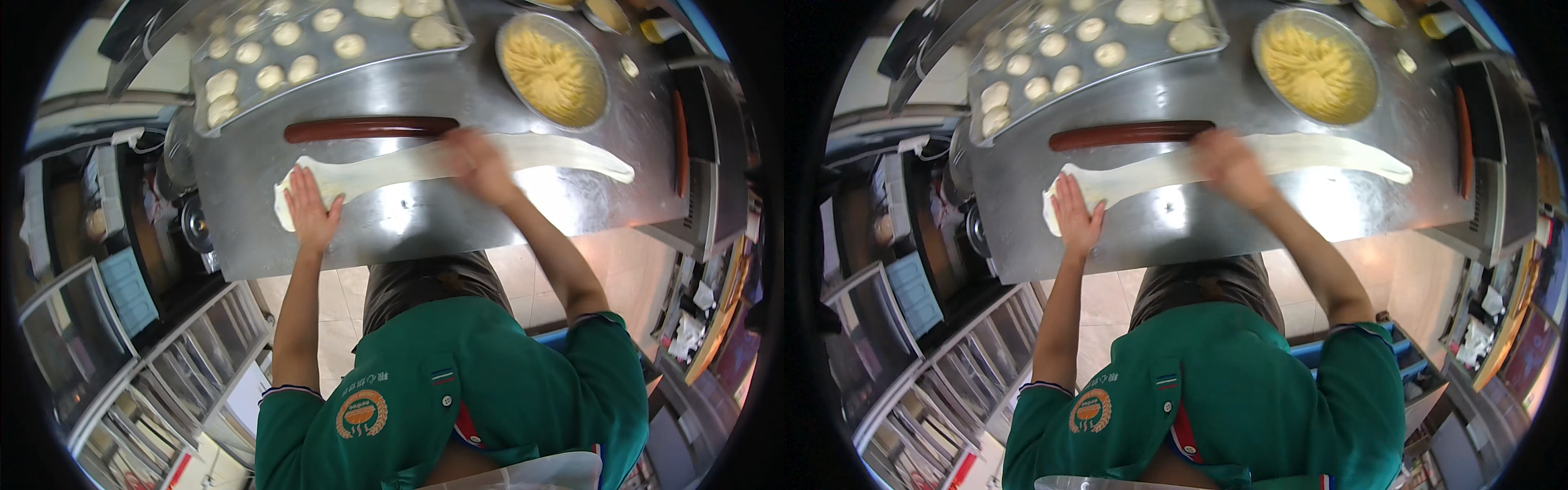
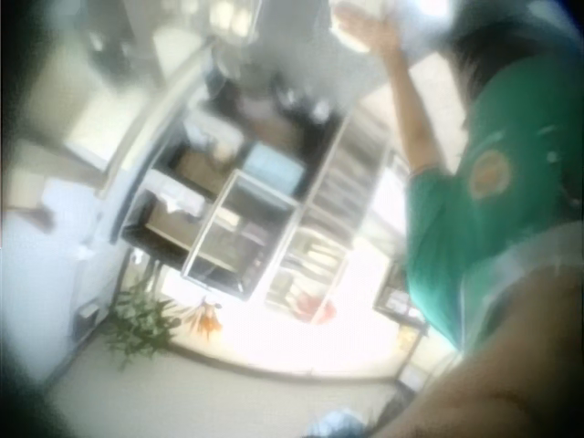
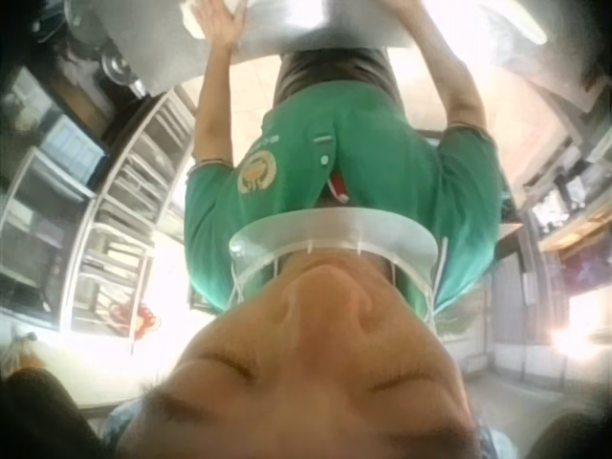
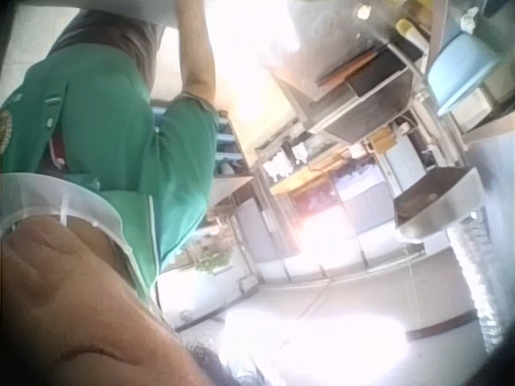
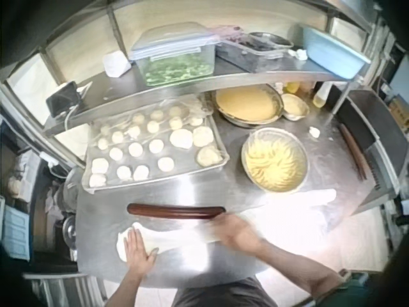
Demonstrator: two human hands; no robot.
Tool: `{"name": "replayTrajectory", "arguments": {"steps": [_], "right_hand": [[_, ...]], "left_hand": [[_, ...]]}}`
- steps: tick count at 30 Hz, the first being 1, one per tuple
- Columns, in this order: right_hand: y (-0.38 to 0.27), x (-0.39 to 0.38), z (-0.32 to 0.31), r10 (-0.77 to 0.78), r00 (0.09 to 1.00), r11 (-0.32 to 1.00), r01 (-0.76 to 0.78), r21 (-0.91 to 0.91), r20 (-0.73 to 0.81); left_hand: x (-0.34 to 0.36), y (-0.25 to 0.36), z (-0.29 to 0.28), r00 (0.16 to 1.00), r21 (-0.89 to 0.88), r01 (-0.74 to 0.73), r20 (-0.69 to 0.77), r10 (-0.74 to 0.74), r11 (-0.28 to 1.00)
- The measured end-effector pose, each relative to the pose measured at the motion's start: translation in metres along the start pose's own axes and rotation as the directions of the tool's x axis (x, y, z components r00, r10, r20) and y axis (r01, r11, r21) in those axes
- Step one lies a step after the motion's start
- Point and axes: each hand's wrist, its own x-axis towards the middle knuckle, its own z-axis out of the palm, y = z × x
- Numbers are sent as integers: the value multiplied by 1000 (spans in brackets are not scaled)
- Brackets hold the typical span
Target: The person removes baked flatbreads from a vertical oven using a peel and tongs, then places them on a wooden tray. They then roll out dough balls into flat discs, fold them, and place them on a tray before returning to the oven to remove more baked bread.
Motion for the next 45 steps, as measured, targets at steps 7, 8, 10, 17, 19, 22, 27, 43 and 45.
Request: {"name": "replayTrajectory", "arguments": {"steps": [7,8,10,17,19,22,27,43,45], "right_hand": [[93,-108,-26,-14,931,987,72,-143,365],[116,-129,-61,66,939,984,-5,-179,336],[139,-177,-119,401,910,878,-348,-329,106],[137,-179,-94,639,628,523,-778,-346,-445],[94,-151,-36,503,817,763,-574,-297,-283],[12,-101,41,468,873,855,-486,-181,-137],[-106,-21,122,283,942,953,-297,61,179],[47,-104,-16,485,864,759,-342,-554,131],[91,-130,-65,571,809,588,-519,-620,-136]], "left_hand": [[1,1,-2,998,28,17,62,-19,999],[2,2,-1,998,27,24,49,-25,999],[2,6,2,998,23,45,31,-46,999],[4,10,4,996,16,52,65,-53,999],[3,11,3,997,31,26,75,-28,999],[0,18,1,996,12,-10,90,9,1000],[-2,31,-4,992,-59,-75,99,81,995],[-16,-26,-12,993,16,-115,2,115,993],[-17,-21,-8,998,54,-48,33,46,997]]}}
